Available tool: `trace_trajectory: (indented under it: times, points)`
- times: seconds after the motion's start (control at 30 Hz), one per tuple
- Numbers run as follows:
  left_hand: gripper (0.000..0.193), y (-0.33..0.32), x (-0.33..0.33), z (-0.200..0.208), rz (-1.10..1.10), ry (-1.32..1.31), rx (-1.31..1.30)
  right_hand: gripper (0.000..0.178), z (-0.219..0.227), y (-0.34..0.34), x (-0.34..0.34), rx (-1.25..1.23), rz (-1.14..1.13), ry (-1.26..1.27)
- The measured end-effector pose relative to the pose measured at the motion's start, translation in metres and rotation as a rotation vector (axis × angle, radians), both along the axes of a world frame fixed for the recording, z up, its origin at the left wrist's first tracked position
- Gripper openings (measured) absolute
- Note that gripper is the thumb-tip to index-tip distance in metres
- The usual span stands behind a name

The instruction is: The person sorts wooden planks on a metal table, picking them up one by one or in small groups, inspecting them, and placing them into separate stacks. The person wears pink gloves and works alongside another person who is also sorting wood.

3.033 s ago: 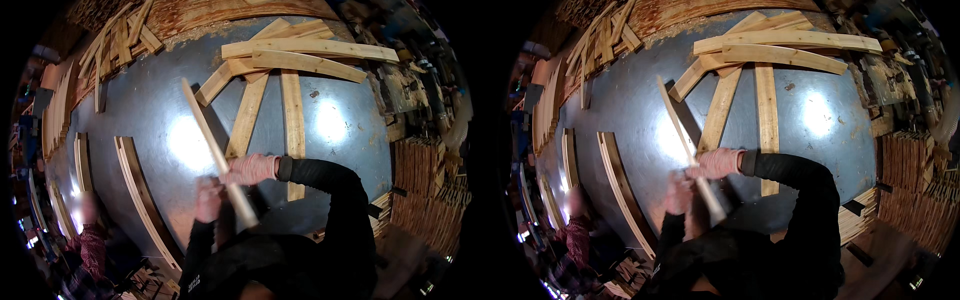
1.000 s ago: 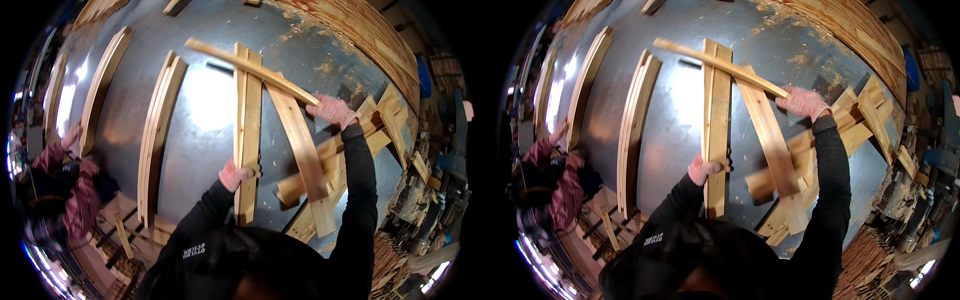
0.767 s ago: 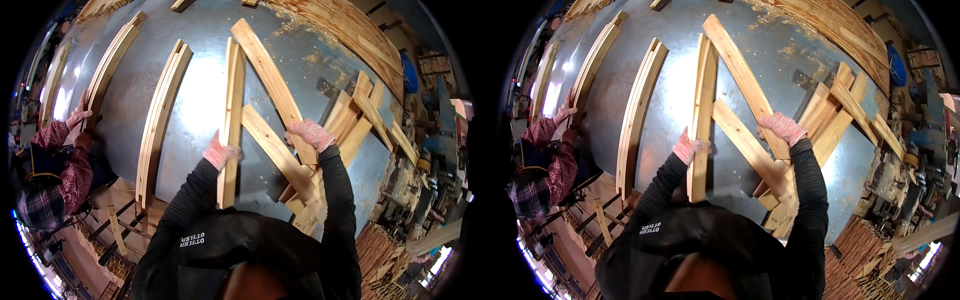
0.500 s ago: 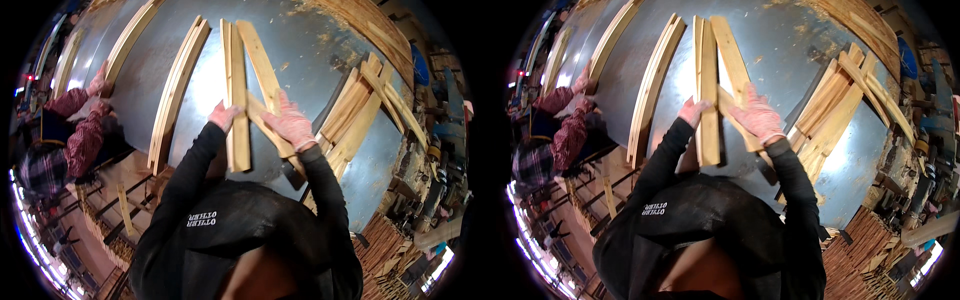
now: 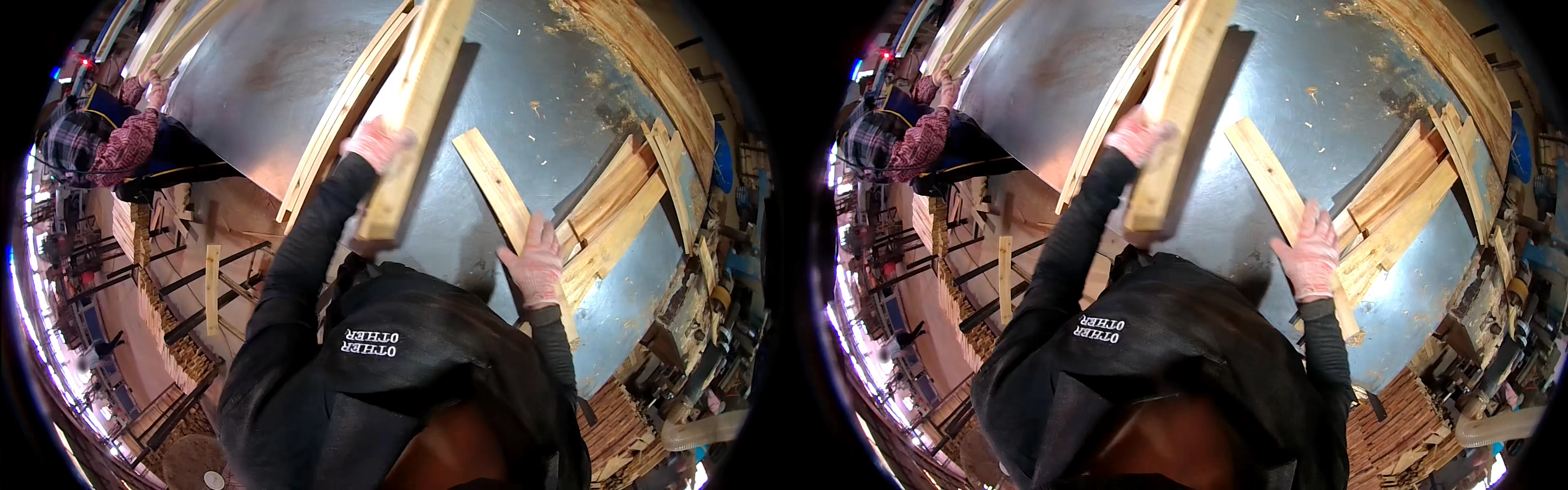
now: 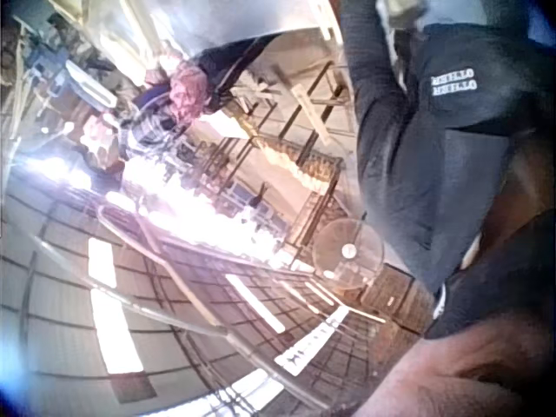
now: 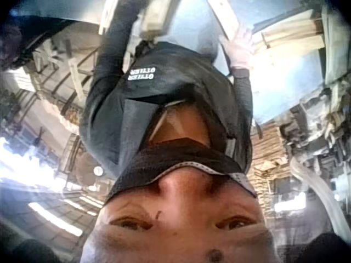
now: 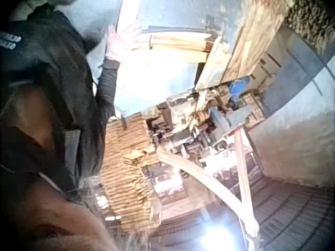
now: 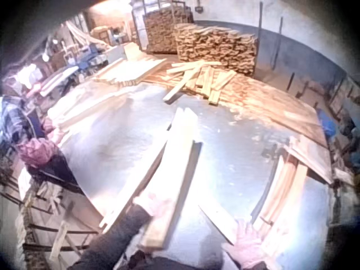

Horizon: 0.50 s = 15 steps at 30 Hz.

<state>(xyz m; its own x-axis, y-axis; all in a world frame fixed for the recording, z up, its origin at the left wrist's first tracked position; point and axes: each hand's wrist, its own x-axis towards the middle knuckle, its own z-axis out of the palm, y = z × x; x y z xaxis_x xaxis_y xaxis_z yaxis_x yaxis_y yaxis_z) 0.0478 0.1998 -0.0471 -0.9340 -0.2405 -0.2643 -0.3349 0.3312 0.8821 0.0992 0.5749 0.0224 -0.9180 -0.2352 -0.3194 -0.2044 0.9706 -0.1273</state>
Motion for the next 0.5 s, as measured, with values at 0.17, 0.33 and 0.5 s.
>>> trace_trajectory:
  times: [0.17, 0.33, 0.5]
  points:
    - [0.052, -0.126, -0.014, 0.101, 0.189, -0.281, -0.823, 0.088, -0.010, 0.026, 0.015, 0.001, -0.107, -0.142]
    - [0.067, -0.271, 0.037, 0.024, 0.197, -0.576, -1.022, 0.049, 0.017, 0.005, -0.027, -0.613, -0.344, -0.568]
    - [0.066, -0.169, 0.008, 0.064, 0.033, -0.360, -1.233, 0.039, -0.040, -0.017, -0.056, -1.464, -0.757, -0.623]
